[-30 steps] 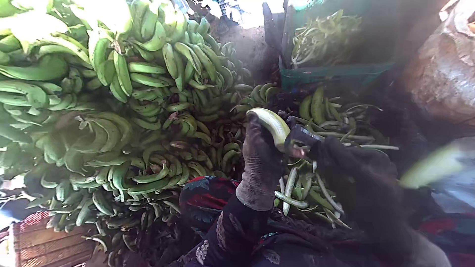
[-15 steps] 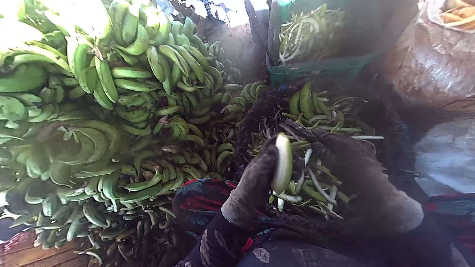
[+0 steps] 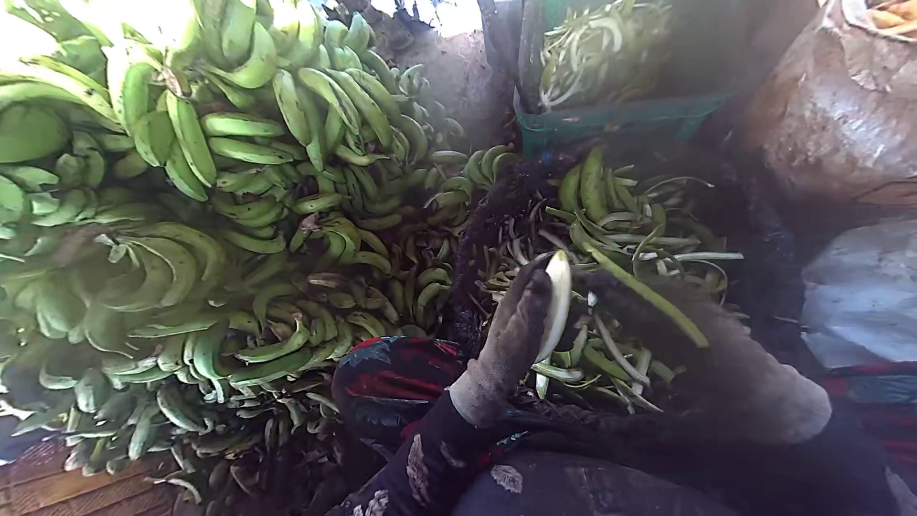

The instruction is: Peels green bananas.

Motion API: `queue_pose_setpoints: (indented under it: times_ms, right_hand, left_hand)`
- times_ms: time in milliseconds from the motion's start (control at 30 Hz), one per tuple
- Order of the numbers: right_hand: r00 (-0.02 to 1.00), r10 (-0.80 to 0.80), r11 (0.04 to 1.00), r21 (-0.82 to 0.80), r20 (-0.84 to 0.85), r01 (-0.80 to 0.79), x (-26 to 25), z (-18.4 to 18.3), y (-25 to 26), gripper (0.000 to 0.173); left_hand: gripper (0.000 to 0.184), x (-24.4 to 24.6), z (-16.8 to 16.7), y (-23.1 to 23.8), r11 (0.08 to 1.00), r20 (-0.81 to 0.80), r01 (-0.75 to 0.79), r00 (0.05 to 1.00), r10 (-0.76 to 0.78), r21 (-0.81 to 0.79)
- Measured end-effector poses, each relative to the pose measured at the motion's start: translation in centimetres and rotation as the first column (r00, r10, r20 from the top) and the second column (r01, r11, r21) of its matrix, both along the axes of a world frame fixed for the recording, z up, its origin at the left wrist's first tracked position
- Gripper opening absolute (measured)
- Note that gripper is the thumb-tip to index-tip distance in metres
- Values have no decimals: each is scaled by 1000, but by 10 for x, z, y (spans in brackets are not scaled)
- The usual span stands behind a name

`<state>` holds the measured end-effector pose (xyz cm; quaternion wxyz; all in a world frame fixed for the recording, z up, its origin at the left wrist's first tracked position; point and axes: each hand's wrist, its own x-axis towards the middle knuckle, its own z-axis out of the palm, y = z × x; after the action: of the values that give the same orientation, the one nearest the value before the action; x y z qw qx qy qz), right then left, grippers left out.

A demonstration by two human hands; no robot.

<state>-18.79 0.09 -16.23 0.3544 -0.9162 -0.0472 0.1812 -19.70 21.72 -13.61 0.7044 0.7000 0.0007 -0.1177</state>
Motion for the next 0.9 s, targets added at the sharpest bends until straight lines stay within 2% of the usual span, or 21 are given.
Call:
queue_pose_setpoints:
  times_ms: [33,67,100,167,233,300,333,367,400,433,467,500,533,600,633,667,767,833,900]
  right_hand:
    - [990,27,1000,-5,-136,-28,-1,-1,0,47]
    - [989,33,999,29,-143,-29,-7,3,5,51]
    - [999,10,997,77,-49,-6,-15,7,11,52]
    - [966,-50,985,173,252,6,-28,8,22,50]
    - [865,-79,971,234,495,-45,-33,11,27,42]
    - [764,-89,977,204,639,-57,-37,12,28,37]
    - [744,-98,981,188,660,-38,-40,11,28,36]
    - [737,-113,982,188,666,-19,-39,8,29,36]
    - [736,-130,981,192,664,-1,-36,6,30,36]
    - [746,-137,984,177,652,26,-29,4,29,38]
    - [776,-130,989,136,618,57,-21,2,26,41]
    - [842,-112,993,86,528,78,-15,1,21,44]
    - [916,-81,997,22,393,79,-13,0,15,45]
    - [995,18,998,-67,96,-12,-15,-2,3,43]
    - [998,48,997,-55,31,-46,-22,-5,0,45]
    - [997,53,999,-7,61,-52,-31,-8,-2,46]
    - [922,-32,963,258,385,-74,-45,-6,-3,40]
    - [873,-43,944,306,486,-124,-48,6,4,36]
    - [848,-68,945,307,525,-114,-43,6,16,34]
  left_hand:
    - [68,1,1,2,990,-67,-63,996,55,-122]
    - [71,4,4,5,976,-132,-126,986,103,-180]
    - [67,7,6,8,960,-186,-190,971,153,-204]
    - [53,14,9,14,938,-298,-290,927,227,-191]
    - [52,23,15,11,868,-438,-431,849,297,-246]
    - [48,26,35,4,834,-509,-491,800,317,-252]
    - [48,25,39,1,852,-482,-478,810,334,-213]
    - [46,22,37,0,903,-375,-405,866,329,-143]
    - [41,17,32,0,955,-193,-297,938,288,-22]
    - [36,13,27,1,972,-2,-185,982,188,146]
    - [35,9,24,1,972,82,-115,992,100,205]
    - [40,5,20,2,993,15,-54,998,53,108]
    - [47,2,18,3,996,-123,-35,992,24,-81]
    - [54,5,20,9,917,-363,-120,931,-28,-380]
    - [54,7,19,14,886,-408,-165,913,-30,-434]
    - [53,7,18,20,875,-427,-214,904,9,-435]
    - [50,6,16,26,866,-403,-359,891,207,-349]
    - [45,8,14,20,869,-350,-437,871,345,-231]
    - [44,2,7,14,938,-178,-309,943,280,-158]
